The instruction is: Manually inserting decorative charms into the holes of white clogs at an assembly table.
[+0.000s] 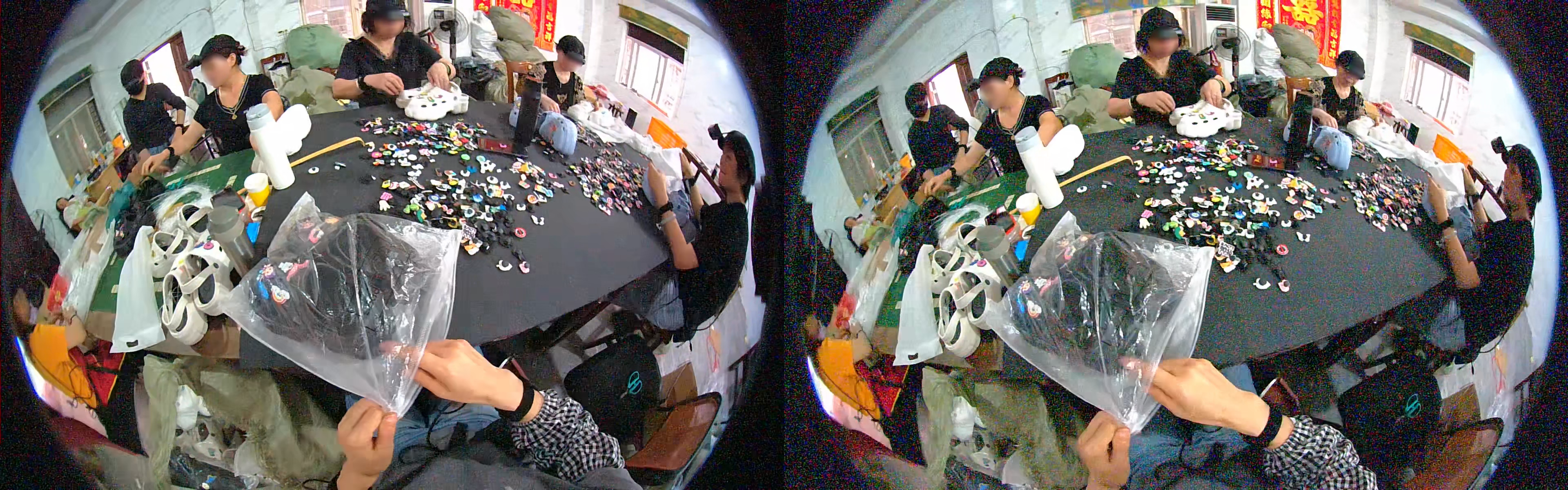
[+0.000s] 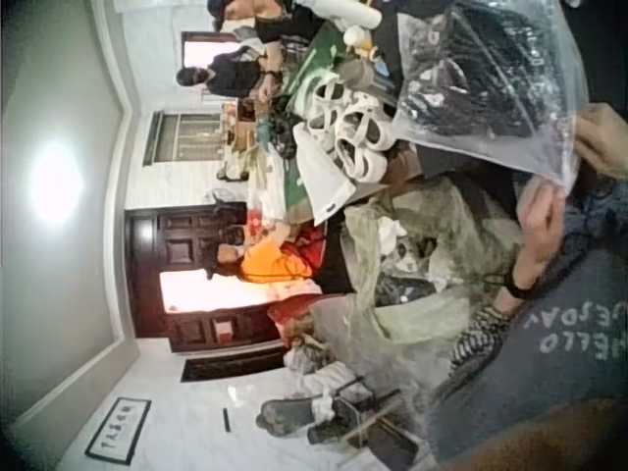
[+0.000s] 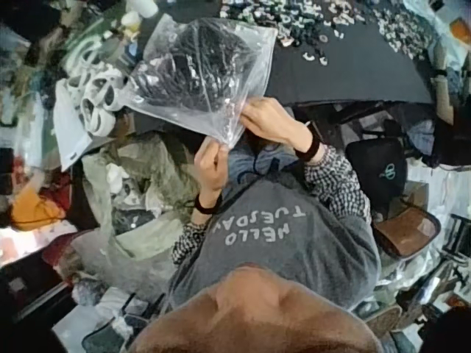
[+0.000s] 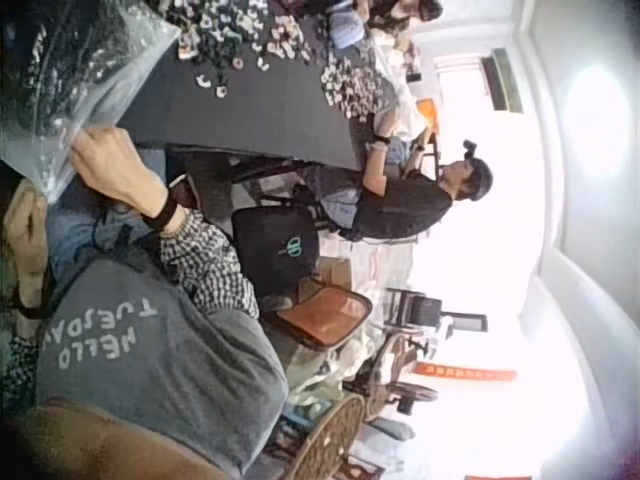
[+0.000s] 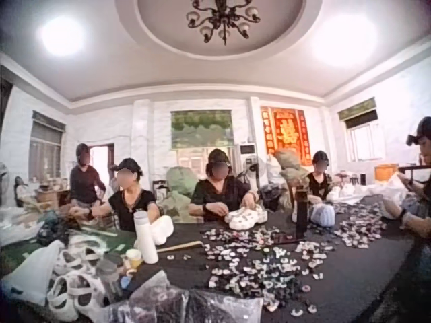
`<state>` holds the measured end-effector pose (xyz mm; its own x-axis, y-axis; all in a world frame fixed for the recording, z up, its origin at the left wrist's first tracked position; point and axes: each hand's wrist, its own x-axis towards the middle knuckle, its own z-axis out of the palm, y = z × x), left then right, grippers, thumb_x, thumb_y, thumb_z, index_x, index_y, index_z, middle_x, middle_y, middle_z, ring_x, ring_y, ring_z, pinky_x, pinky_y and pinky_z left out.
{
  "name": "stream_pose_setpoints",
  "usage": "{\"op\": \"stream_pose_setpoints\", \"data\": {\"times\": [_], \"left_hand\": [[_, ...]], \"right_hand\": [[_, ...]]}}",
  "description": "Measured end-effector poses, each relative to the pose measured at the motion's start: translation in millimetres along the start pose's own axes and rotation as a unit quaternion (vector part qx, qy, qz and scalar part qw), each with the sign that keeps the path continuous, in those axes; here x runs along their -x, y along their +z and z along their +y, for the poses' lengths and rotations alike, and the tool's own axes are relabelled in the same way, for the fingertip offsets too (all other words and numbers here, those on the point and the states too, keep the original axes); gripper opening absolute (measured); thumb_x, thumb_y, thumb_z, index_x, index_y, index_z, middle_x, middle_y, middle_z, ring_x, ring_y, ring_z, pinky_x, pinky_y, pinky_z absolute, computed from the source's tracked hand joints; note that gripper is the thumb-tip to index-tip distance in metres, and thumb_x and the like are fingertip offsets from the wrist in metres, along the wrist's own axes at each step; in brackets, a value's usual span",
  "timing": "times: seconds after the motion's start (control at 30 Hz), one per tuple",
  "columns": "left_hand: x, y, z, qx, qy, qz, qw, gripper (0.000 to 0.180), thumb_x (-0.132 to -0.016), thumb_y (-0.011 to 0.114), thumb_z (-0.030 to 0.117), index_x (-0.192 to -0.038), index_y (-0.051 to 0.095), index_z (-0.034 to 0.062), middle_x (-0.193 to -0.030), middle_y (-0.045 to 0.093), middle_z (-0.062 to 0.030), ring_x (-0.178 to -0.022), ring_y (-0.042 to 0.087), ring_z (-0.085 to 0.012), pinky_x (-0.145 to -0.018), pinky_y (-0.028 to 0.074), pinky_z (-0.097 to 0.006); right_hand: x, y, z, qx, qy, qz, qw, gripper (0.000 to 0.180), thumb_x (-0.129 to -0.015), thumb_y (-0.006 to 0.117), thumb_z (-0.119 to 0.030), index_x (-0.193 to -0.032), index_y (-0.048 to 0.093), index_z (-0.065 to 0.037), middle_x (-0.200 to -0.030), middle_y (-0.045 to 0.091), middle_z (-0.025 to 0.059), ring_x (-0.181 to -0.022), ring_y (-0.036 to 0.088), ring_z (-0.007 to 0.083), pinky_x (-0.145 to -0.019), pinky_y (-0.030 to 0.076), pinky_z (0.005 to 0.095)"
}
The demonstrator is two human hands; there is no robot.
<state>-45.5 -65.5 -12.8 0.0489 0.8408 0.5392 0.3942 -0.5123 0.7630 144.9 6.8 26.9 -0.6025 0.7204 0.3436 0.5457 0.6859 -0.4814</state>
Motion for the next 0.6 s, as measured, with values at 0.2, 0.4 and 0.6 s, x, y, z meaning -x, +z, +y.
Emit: {"op": "stream_pose_setpoints", "data": {"times": [0.2,0.4,0.6], "left_hand": [[-12,21,22,0.032,0.098,0.026,0.994,0.031,-0.094,0.056,0.011,-0.069,0.042,-0.0016,-0.062,0.030,-0.0127,-0.051,0.034,-0.0282,-0.049,0.029,-0.038],[-17,33,36,0.024,0.119,-0.024,0.992,0.020,-0.083,0.066,0.015,-0.073,0.056,0.0008,-0.071,0.054,-0.0143,-0.061,0.054,-0.0323,-0.057,0.044,-0.041],[-10,52,42,0.054,0.153,-0.057,0.985,0.016,-0.082,0.069,0.018,-0.079,0.062,0.0032,-0.078,0.061,-0.0107,-0.071,0.063,-0.0282,-0.061,0.050,-0.037]], "right_hand": [[-34,-25,4,0.036,-0.098,0.161,0.981,0.034,-0.082,0.066,-0.007,-0.116,0.062,-0.005,-0.123,0.056,0.0149,-0.113,0.055,0.0358,-0.095,0.047,0.0421],[-58,-41,4,0.023,-0.071,0.151,0.986,0.039,-0.082,0.065,-0.006,-0.119,0.056,0.001,-0.122,0.055,0.0217,-0.116,0.053,0.0374,-0.097,0.045,0.0418],[-62,-67,4,-0.027,0.039,0.024,0.999,0.043,-0.089,0.055,-0.013,-0.127,0.048,0.005,-0.118,0.057,0.0276,-0.112,0.055,0.0406,-0.096,0.044,0.0422]]}}
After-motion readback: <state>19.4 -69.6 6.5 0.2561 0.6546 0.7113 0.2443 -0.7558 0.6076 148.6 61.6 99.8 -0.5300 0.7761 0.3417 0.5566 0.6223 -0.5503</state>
